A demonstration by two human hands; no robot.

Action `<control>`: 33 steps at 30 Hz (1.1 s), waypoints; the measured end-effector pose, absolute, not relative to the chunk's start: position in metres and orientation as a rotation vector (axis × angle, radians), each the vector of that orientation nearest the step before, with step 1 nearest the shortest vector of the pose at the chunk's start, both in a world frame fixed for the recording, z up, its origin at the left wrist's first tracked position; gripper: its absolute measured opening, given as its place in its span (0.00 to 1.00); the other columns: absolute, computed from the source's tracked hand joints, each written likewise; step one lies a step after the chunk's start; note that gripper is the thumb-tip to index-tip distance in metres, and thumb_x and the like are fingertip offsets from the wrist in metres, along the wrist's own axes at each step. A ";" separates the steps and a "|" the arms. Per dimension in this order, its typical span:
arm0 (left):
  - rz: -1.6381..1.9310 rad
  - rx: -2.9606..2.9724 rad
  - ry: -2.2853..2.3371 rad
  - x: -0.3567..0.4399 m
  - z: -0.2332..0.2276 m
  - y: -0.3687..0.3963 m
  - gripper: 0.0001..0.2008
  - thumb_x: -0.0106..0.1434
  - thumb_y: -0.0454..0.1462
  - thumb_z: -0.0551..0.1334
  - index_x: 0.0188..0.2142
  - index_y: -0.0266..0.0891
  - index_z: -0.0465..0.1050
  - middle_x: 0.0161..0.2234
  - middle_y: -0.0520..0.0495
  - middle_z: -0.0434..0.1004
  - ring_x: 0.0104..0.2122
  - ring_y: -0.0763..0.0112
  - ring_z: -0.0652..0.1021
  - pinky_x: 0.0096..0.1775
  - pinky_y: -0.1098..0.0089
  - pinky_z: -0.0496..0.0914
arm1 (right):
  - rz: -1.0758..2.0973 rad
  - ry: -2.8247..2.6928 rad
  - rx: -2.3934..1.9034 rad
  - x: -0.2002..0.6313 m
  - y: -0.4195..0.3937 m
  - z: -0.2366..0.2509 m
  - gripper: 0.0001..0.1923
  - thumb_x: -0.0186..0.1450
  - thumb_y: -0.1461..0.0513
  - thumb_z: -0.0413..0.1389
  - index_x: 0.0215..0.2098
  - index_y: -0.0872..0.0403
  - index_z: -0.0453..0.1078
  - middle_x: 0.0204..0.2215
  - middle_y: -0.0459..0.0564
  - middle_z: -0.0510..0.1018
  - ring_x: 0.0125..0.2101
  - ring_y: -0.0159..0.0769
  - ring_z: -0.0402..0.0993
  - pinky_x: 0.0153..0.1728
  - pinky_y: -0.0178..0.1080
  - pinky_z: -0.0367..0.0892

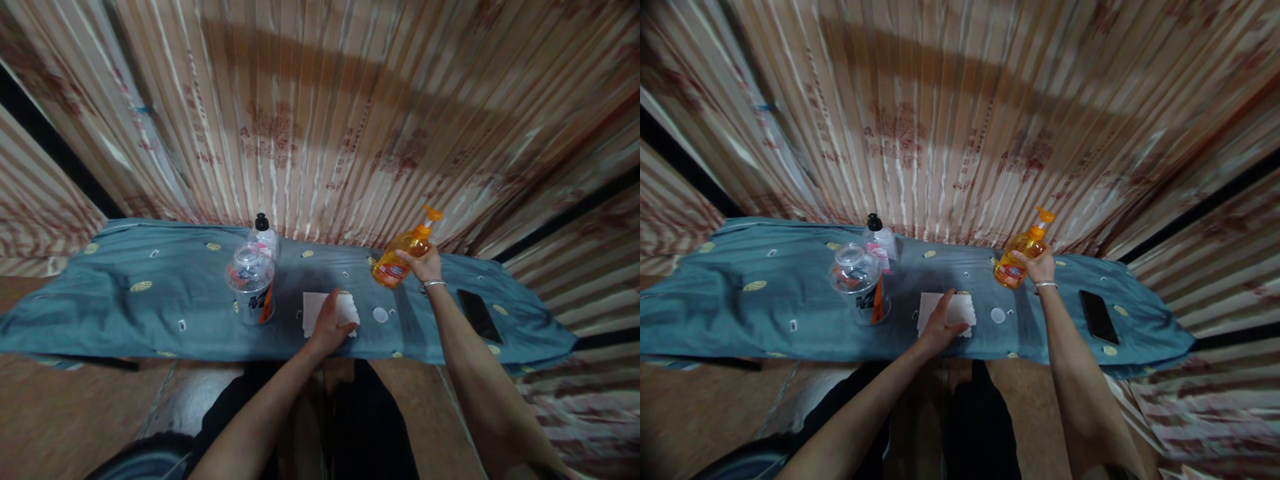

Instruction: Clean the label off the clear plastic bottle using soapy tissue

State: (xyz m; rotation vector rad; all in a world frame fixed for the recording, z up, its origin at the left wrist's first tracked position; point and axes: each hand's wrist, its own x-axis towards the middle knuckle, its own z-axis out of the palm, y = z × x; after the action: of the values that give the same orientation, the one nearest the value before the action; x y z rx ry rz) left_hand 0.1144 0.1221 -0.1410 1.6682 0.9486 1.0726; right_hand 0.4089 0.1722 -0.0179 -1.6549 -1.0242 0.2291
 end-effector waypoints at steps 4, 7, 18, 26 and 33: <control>1.085 1.678 0.957 0.114 -0.140 0.121 0.24 0.72 0.45 0.68 0.64 0.42 0.72 0.64 0.38 0.73 0.58 0.50 0.78 0.57 0.44 0.76 | 0.291 -1.042 -1.564 0.420 0.171 -0.025 0.41 0.43 0.43 0.79 0.48 0.52 0.74 0.41 0.55 0.86 0.49 0.57 0.82 0.52 0.59 0.79; 1.083 1.692 0.968 0.113 -0.138 0.120 0.24 0.72 0.45 0.68 0.63 0.42 0.72 0.64 0.38 0.74 0.58 0.51 0.79 0.56 0.45 0.76 | 0.311 -1.043 -1.557 0.425 0.170 -0.032 0.48 0.40 0.42 0.79 0.53 0.52 0.73 0.45 0.56 0.86 0.52 0.57 0.81 0.56 0.59 0.77; 1.108 1.610 1.024 0.110 -0.135 0.126 0.23 0.72 0.45 0.68 0.63 0.41 0.73 0.63 0.38 0.74 0.57 0.51 0.79 0.55 0.45 0.77 | 0.289 -0.846 -1.850 0.414 0.120 -0.079 0.76 0.39 0.32 0.71 0.74 0.59 0.53 0.65 0.72 0.73 0.63 0.63 0.73 0.64 0.58 0.69; 1.133 1.515 1.087 0.086 -0.128 0.112 0.23 0.72 0.45 0.68 0.63 0.41 0.73 0.63 0.38 0.75 0.56 0.52 0.80 0.55 0.46 0.77 | 0.452 -1.127 -2.025 0.346 0.065 -0.141 0.59 0.47 0.34 0.66 0.68 0.57 0.65 0.61 0.69 0.78 0.60 0.65 0.77 0.62 0.61 0.71; 1.205 1.367 1.108 0.061 -0.122 0.095 0.23 0.72 0.45 0.68 0.63 0.41 0.73 0.63 0.38 0.75 0.57 0.52 0.80 0.55 0.46 0.77 | 0.389 -1.001 -2.008 0.344 0.078 -0.143 0.55 0.45 0.35 0.67 0.64 0.53 0.67 0.57 0.67 0.81 0.57 0.65 0.80 0.61 0.62 0.72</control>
State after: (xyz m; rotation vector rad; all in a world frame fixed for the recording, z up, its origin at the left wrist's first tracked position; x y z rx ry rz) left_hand 0.0608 0.0946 -0.1220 1.3672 1.1084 1.2054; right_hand 0.3440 0.0782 -0.1428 -2.0083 -1.0011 0.3893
